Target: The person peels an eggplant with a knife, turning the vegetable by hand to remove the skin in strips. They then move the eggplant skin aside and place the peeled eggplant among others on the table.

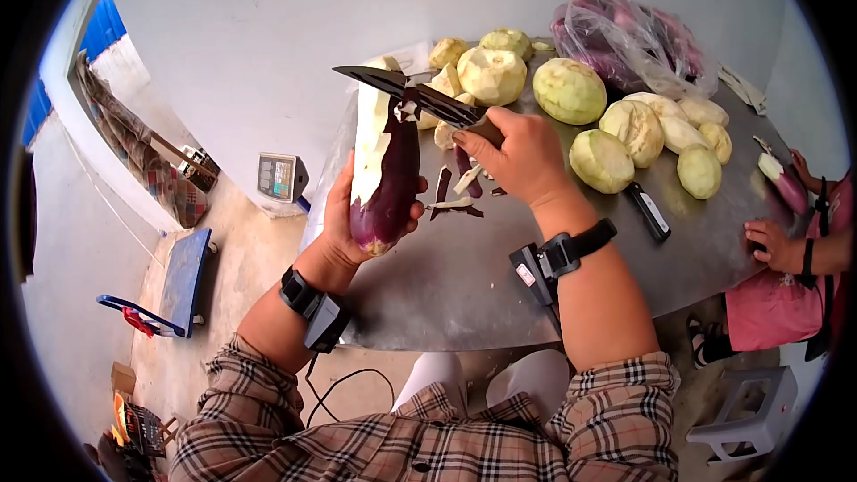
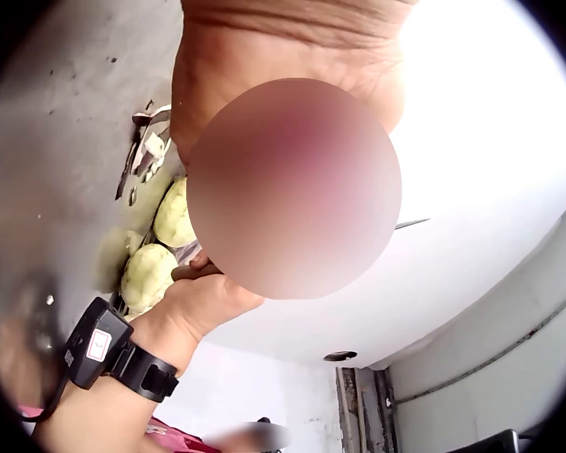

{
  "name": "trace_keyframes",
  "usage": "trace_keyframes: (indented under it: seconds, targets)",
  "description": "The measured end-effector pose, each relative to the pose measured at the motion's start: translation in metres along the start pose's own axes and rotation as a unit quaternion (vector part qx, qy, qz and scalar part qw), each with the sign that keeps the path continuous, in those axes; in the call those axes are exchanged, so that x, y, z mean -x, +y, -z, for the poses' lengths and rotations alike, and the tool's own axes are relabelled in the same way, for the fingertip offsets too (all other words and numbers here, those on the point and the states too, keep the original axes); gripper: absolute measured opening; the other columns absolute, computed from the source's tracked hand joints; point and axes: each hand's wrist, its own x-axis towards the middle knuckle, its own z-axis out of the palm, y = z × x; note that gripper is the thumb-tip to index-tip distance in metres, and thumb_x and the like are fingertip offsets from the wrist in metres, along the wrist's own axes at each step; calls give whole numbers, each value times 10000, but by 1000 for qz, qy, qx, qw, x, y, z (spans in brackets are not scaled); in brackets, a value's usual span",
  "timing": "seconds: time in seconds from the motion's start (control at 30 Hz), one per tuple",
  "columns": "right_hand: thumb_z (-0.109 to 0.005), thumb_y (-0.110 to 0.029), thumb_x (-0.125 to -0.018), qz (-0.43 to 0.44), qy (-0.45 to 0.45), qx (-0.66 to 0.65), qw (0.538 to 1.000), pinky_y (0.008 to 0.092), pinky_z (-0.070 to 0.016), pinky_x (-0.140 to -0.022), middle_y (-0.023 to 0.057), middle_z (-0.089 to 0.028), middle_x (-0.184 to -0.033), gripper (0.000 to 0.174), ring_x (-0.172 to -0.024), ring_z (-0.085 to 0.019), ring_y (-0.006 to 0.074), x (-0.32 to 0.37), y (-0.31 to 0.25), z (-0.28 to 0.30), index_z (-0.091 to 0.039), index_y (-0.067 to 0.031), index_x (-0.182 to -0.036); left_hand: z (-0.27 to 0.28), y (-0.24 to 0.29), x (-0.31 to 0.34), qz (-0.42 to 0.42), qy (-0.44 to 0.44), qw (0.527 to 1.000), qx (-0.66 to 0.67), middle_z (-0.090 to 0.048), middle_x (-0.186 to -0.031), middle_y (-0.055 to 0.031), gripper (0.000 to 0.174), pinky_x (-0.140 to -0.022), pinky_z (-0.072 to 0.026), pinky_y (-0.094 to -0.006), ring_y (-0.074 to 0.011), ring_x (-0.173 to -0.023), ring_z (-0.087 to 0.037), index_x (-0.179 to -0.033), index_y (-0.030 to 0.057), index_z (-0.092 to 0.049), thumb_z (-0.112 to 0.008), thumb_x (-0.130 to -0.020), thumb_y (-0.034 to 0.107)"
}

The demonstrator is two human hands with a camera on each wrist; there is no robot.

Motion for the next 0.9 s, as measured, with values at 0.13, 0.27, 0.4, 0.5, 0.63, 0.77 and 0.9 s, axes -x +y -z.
trace_keyframes:
  seconds: [0.13,0.27,0.4,0.5,0.63,0.77,0.9]
  targets:
    - [-687,-437,-798,20,-22,-31,999,374,-427,-501,134,-562,-566,443,-545,-562,329,0,-11,-1,-552,-34,-676,2,-1,-2,-14,13,1000,-18,-550,-1183,-236,624,-729,-552,-455,-383,-910,-623,-1325,79,-440,-319,-947,560]
    - [-692,-473,-772,56,-77,-33,995,379,-459,-535,117,-606,-612,446,-578,-589,317,3,-24,-7,-587,-48,-687,6,-1,-3,-20,14,999,-43,-569,-1188,-212,652,-795,-534,-447,-379,-974,-613,-1313,48,-448,-324,-942,571]
    - [-697,-486,-757,63,-108,-17,992,402,-462,-545,123,-608,-618,457,-593,-590,330,6,-30,-8,-575,-58,-657,12,-4,-1,-28,27,997,-61,-593,-1155,-195,663,-817,-530,-442,-373,-979,-615,-1295,34,-463,-356,-930,577]
    - [-695,-494,-755,70,-107,-9,992,411,-459,-546,126,-600,-608,465,-592,-585,338,7,-30,-9,-565,-61,-646,13,-5,-3,-23,59,995,-79,-618,-1102,-183,664,-776,-546,-427,-354,-913,-639,-1274,39,-478,-377,-915,588]
    - [-696,-490,-752,73,-97,5,993,414,-458,-545,131,-595,-606,463,-593,-584,341,8,-29,-11,-565,-55,-661,15,-3,-3,-13,91,991,-92,-620,-1097,-182,660,-740,-555,-417,-346,-882,-649,-1262,45,-487,-369,-917,596]
    - [-695,-482,-753,38,-71,-5,997,408,-461,-543,139,-601,-624,452,-601,-591,340,6,-25,-8,-576,-51,-686,5,-5,-3,-15,64,994,-85,-611,-1111,-190,680,-695,-566,-414,-339,-863,-656,-1283,45,-472,-329,-930,609]
    - [-692,-472,-761,28,-58,-19,998,401,-466,-543,138,-607,-635,436,-611,-600,336,3,-19,0,-590,-52,-698,5,-4,-4,-7,30,996,-80,-577,-1111,-227,708,-633,-568,-403,-359,-840,-638,-1316,45,-425,-350,-917,624]
